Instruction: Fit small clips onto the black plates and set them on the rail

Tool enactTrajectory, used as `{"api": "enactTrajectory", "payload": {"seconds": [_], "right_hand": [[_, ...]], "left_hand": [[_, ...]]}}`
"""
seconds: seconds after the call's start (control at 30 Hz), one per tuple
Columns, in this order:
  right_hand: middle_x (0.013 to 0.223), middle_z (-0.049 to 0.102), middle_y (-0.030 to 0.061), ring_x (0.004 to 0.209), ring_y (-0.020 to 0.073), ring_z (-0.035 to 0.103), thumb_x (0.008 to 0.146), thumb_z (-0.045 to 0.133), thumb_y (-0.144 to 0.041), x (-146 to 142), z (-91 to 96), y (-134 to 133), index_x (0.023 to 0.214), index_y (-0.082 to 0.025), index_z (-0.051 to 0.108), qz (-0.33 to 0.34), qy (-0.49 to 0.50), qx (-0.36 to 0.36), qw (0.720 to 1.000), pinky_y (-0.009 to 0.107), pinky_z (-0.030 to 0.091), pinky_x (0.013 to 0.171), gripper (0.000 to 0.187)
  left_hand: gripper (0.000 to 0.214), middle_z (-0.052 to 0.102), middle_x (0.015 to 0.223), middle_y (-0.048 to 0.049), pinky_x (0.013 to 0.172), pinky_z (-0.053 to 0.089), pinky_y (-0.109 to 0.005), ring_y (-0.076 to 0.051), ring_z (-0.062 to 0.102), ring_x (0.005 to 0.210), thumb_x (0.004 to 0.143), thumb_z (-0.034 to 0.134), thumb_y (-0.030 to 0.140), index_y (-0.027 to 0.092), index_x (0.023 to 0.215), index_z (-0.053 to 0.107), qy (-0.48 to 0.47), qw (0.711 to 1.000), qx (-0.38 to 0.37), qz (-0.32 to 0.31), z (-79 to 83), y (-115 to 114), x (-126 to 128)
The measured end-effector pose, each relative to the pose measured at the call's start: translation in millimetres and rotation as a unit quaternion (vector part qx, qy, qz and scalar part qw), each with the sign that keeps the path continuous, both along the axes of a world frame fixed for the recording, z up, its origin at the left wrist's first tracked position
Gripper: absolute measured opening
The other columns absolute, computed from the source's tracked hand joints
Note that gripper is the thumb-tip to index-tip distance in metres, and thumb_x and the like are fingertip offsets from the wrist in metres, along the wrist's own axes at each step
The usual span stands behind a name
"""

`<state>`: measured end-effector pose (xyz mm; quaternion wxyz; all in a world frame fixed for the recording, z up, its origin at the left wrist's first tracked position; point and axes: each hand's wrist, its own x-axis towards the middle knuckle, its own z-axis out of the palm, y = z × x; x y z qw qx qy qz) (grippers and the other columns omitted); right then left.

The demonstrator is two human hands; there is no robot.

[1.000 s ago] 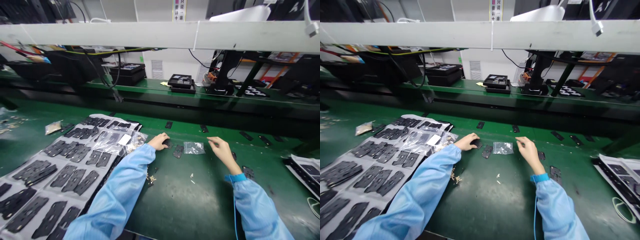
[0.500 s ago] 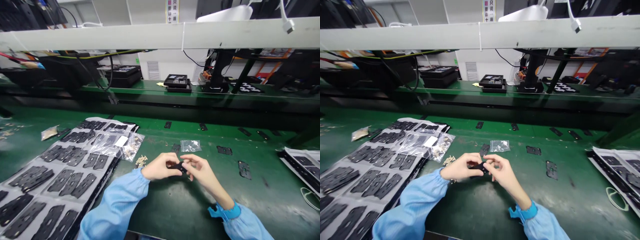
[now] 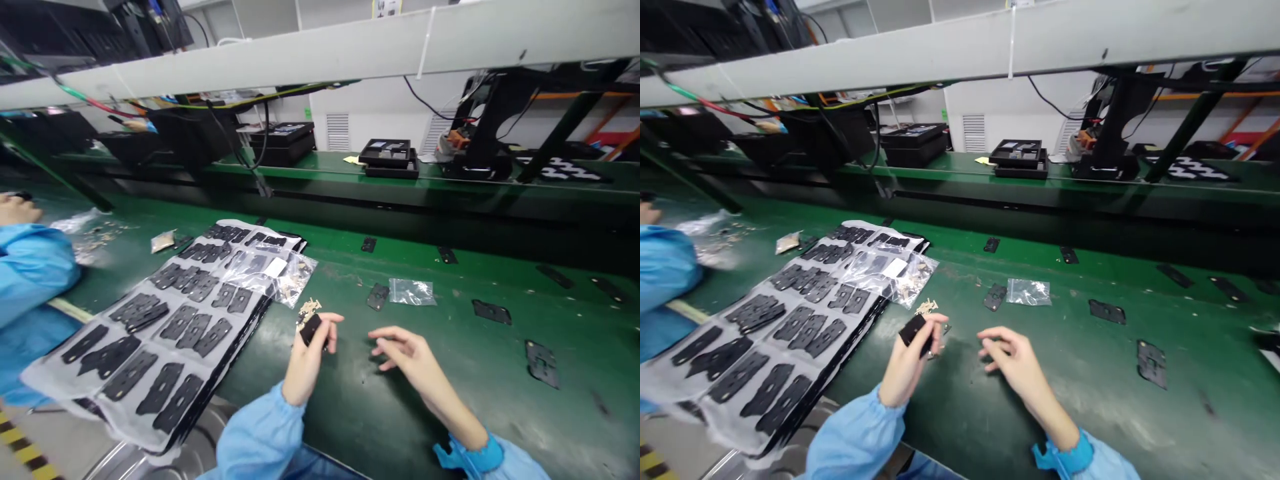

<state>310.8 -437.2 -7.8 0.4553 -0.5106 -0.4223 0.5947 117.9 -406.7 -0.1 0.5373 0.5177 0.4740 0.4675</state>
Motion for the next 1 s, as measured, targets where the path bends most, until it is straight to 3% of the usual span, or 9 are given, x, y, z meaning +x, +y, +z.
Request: {"api": "enactTrajectory", "payload": {"seconds": [0.1, 0.2, 0.33, 0.43, 0.63, 0.73, 0.87, 1.0], "right_hand": [[0.091, 0.065, 0.0098, 0.071, 0.0158, 0.059, 0.075, 0.065, -0.041, 23, -4.6, 6, 0.087, -0.015, 0.066, -0.051, -0.021, 0.001, 0.998, 0.024, 0.052, 0.055, 0.029], [0.086, 0.066, 0.0099, 0.069, 0.0155, 0.058, 0.073, 0.067, -0.041, 36, -5.8, 9, 0.086, -0.014, 0.066, -0.074, -0.023, -0.01, 0.997, 0.024, 0.051, 0.054, 0.03], [0.083, 0.066, 0.0098, 0.067, 0.0152, 0.058, 0.072, 0.068, -0.042, 34, -8.5, 9, 0.085, -0.014, 0.066, -0.06, -0.018, -0.029, 0.998, 0.023, 0.049, 0.052, 0.031], [0.082, 0.066, 0.0093, 0.066, 0.0144, 0.057, 0.072, 0.068, -0.041, 31, -11.6, 9, 0.085, -0.013, 0.065, -0.052, -0.021, -0.037, 0.998, 0.022, 0.048, 0.053, 0.031], [0.082, 0.066, 0.0087, 0.066, 0.0142, 0.057, 0.072, 0.067, -0.042, 31, -14.0, 10, 0.085, -0.014, 0.065, -0.049, -0.029, -0.046, 0.997, 0.022, 0.048, 0.053, 0.032], [0.082, 0.065, 0.0085, 0.066, 0.0141, 0.057, 0.073, 0.066, -0.043, 32, -14.1, 10, 0.085, -0.014, 0.065, -0.049, -0.034, -0.046, 0.997, 0.022, 0.048, 0.053, 0.031], [0.082, 0.065, 0.0087, 0.066, 0.0141, 0.057, 0.073, 0.066, -0.042, 31, -15.2, 11, 0.085, -0.014, 0.064, -0.052, -0.04, -0.04, 0.997, 0.022, 0.048, 0.052, 0.031], [0.081, 0.065, 0.0087, 0.066, 0.0149, 0.058, 0.074, 0.066, -0.042, 22, -16.1, 11, 0.084, -0.014, 0.064, -0.035, -0.036, -0.011, 0.999, 0.023, 0.049, 0.052, 0.03]], "left_hand": [[0.026, 0.054, 0.067, 0.0003, 0.054, 0.039, -0.023, -0.01, 0.047, 0.054, 0.084, 0.05, 0.037, 0.016, 0.09, 0.063, 0.188, 0.981, 0.035, 0.0, -7.9, 18, -36], [0.019, 0.056, 0.078, -0.0014, 0.058, 0.04, -0.024, -0.011, 0.048, 0.058, 0.082, 0.052, 0.033, 0.017, 0.081, 0.063, 0.339, 0.931, 0.106, -0.078, -15.5, 23, -52], [0.016, 0.054, 0.087, -0.003, 0.063, 0.043, -0.027, -0.014, 0.053, 0.067, 0.078, 0.059, 0.034, 0.019, 0.084, 0.06, 0.444, 0.871, 0.162, -0.13, -24.6, 17, -49], [0.022, 0.055, 0.093, -0.004, 0.062, 0.044, -0.027, -0.016, 0.056, 0.071, 0.075, 0.062, 0.036, 0.02, 0.09, 0.058, 0.467, 0.859, 0.168, -0.126, -29.1, 14, -47], [0.014, 0.058, 0.084, -0.0027, 0.064, 0.044, -0.026, -0.016, 0.058, 0.073, 0.086, 0.049, 0.028, 0.02, 0.084, 0.061, 0.458, 0.859, 0.192, -0.121, -31.0, 14, -51], [0.018, 0.06, 0.081, -0.0028, 0.068, 0.044, -0.026, -0.016, 0.059, 0.076, 0.088, 0.045, 0.024, 0.02, 0.084, 0.061, 0.437, 0.872, 0.207, -0.083, -29.3, 15, -52], [0.018, 0.063, 0.076, -0.003, 0.067, 0.045, -0.025, -0.015, 0.06, 0.071, 0.087, 0.048, 0.029, 0.018, 0.084, 0.061, 0.366, 0.912, 0.184, 0.019, -27.1, 14, -52], [0.018, 0.068, 0.074, -0.0027, 0.057, 0.047, -0.022, -0.013, 0.059, 0.058, 0.085, 0.052, 0.032, 0.017, 0.086, 0.062, 0.241, 0.965, 0.099, 0.042, -23.1, 12, -43]]}}
